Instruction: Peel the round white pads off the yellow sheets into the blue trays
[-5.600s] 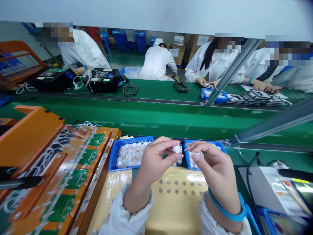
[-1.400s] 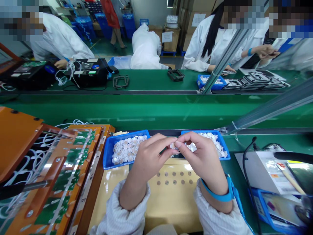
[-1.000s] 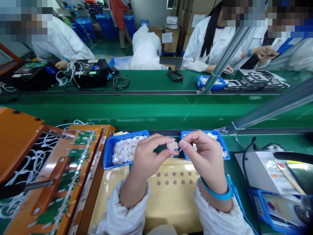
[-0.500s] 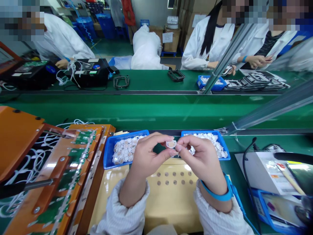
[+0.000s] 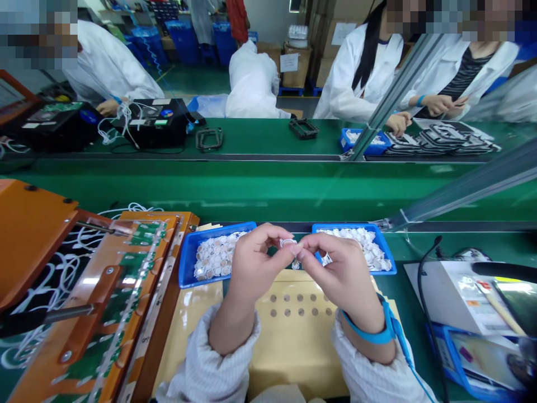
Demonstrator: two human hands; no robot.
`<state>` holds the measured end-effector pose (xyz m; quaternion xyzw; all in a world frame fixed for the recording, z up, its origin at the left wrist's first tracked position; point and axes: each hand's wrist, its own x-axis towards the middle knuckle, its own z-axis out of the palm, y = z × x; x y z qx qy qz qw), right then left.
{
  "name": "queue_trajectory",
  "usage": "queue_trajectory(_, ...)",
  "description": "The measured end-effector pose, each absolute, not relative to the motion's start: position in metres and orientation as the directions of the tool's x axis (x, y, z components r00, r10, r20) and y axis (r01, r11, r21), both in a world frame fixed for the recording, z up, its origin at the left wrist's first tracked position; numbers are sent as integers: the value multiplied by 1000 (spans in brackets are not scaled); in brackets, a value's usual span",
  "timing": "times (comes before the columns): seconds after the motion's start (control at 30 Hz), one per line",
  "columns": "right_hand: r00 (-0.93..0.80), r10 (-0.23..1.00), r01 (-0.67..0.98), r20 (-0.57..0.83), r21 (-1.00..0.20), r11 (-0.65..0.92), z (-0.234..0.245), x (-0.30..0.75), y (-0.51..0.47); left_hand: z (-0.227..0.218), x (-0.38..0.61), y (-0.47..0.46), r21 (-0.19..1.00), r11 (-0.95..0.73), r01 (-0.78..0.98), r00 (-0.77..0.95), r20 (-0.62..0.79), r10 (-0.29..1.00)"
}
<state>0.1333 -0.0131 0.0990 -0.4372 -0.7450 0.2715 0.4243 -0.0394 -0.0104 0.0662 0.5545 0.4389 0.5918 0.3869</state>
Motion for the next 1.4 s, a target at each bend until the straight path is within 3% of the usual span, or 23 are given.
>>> queue_trajectory(0.2,-271,916,326,297,-867,377,100,137,-14,76,-44,-10,887,-452,94,-13,455,890)
queue_trajectory(0.4,-271,921,329,281,-872,363,99,137,-13,81,-47,-11,857,-499,124,21,501,865)
queue_trajectory(0.67,-296,906,344,302,-851,396,102,135,-18,78,-50,-13,885,-422,197,31,424,905)
queue_trajectory(1.1,-326,901,392,287,-826,406,102,134,-17,73,-46,-11,951,-308,36,-24,309,951)
queue_trajectory(1.4,-357,906,327,228,-878,350,103,135,-15,86,-52,-13,918,-375,125,29,375,927)
